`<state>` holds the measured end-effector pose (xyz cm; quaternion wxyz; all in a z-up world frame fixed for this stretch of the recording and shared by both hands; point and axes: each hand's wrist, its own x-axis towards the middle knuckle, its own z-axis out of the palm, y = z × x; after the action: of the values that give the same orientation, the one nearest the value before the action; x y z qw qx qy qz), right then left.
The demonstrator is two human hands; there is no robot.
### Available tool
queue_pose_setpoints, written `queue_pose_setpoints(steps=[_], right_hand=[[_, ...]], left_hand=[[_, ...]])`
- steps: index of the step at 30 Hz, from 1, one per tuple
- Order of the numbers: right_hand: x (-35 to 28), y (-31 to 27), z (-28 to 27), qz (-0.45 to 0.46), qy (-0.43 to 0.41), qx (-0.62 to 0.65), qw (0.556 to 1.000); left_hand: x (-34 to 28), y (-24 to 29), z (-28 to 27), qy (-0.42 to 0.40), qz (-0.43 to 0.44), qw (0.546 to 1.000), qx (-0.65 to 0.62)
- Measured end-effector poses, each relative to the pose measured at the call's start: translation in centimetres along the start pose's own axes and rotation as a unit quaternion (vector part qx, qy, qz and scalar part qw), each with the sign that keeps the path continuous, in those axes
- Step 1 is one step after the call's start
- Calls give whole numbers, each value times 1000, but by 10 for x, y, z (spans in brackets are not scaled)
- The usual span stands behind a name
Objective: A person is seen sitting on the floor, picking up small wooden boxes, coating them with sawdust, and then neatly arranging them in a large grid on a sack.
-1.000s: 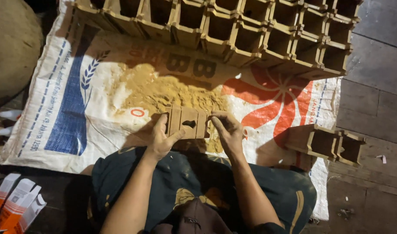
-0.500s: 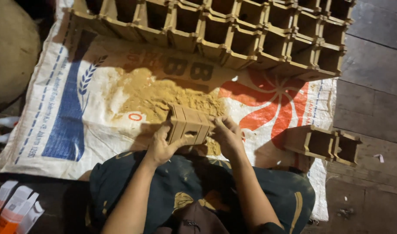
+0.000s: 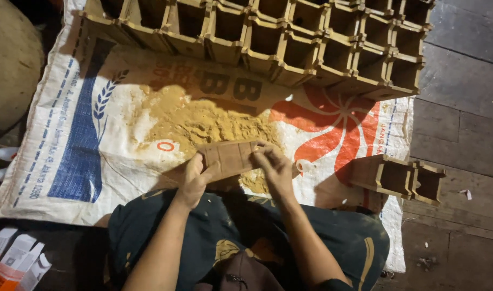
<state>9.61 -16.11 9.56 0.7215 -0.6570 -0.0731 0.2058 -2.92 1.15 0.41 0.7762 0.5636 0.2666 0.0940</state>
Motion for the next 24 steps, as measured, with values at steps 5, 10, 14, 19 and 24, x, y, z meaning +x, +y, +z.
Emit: queue_pose_setpoints(steps=[5, 10, 14, 19, 24], right_hand=[[21, 26, -31, 8, 51, 42, 998], [14, 11, -26, -1, 7, -10, 1000], [13, 20, -22, 0, -13, -34, 999], [15, 20, -19, 59, 16, 31, 998], [17, 47, -20, 71, 9, 115, 991]], left_hand=[[28, -84, -33, -14, 92, 995, 36], [28, -78, -32, -31, 71, 995, 66], [20, -59, -29, -46, 70, 994, 73], [3, 3, 6, -54, 78, 994, 62], [22, -72, -29, -51, 66, 993, 78]])
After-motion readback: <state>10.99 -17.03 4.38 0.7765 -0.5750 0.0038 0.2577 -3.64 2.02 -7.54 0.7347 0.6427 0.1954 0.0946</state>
